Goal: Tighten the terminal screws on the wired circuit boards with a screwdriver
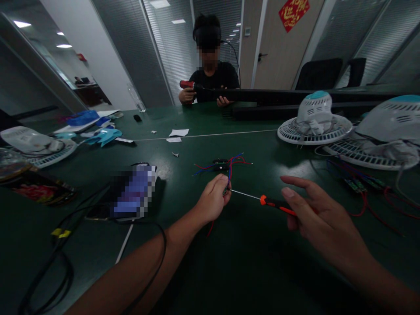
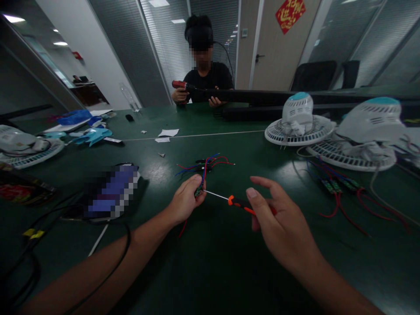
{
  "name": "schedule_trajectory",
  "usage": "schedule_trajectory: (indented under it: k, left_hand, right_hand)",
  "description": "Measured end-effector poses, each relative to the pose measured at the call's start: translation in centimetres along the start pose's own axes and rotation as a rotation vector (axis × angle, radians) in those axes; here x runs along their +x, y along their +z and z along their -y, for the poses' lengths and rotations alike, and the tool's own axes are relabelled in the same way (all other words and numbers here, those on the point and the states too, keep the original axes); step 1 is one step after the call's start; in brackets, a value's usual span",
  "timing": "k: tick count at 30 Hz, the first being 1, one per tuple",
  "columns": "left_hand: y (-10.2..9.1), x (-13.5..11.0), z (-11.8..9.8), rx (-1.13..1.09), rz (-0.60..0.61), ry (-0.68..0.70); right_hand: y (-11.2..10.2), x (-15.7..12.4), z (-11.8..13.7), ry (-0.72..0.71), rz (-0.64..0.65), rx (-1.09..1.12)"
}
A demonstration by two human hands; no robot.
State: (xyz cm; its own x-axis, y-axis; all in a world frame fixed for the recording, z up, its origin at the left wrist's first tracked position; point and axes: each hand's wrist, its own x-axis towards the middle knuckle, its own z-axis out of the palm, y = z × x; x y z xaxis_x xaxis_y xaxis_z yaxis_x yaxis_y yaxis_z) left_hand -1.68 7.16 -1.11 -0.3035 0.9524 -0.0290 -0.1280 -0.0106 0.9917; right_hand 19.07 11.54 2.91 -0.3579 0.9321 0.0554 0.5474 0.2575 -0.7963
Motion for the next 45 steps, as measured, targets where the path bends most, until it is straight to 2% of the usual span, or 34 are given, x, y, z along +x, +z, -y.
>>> schedule_trajectory:
  k: [9, 16, 32, 45]
  left_hand:
    - [0.3, -0.3, -0.6, -0.014, -0.010, -0.013]
    - [0.1, -0.2, -0.7, -0.020, -0.024, -0.052]
    - [0.0, -0.1, -0.3, -0.001, 0.006, -0.005]
    - [-0.1, 0.0, -0.1, 0.031, 0.017, 0.010]
  right_hand:
    - [0.1, -0.1, 0.6, -0.067, -0.053, 0.016]
    - [0.1, -0.2, 1.0, -0.041, -0.057, 0.066]
    - [0.2, -0.3, 0.8, -0.031, -0.064, 0.047]
    - [0.1, 0.1, 0.1, 0.018, 0.001, 0.009]
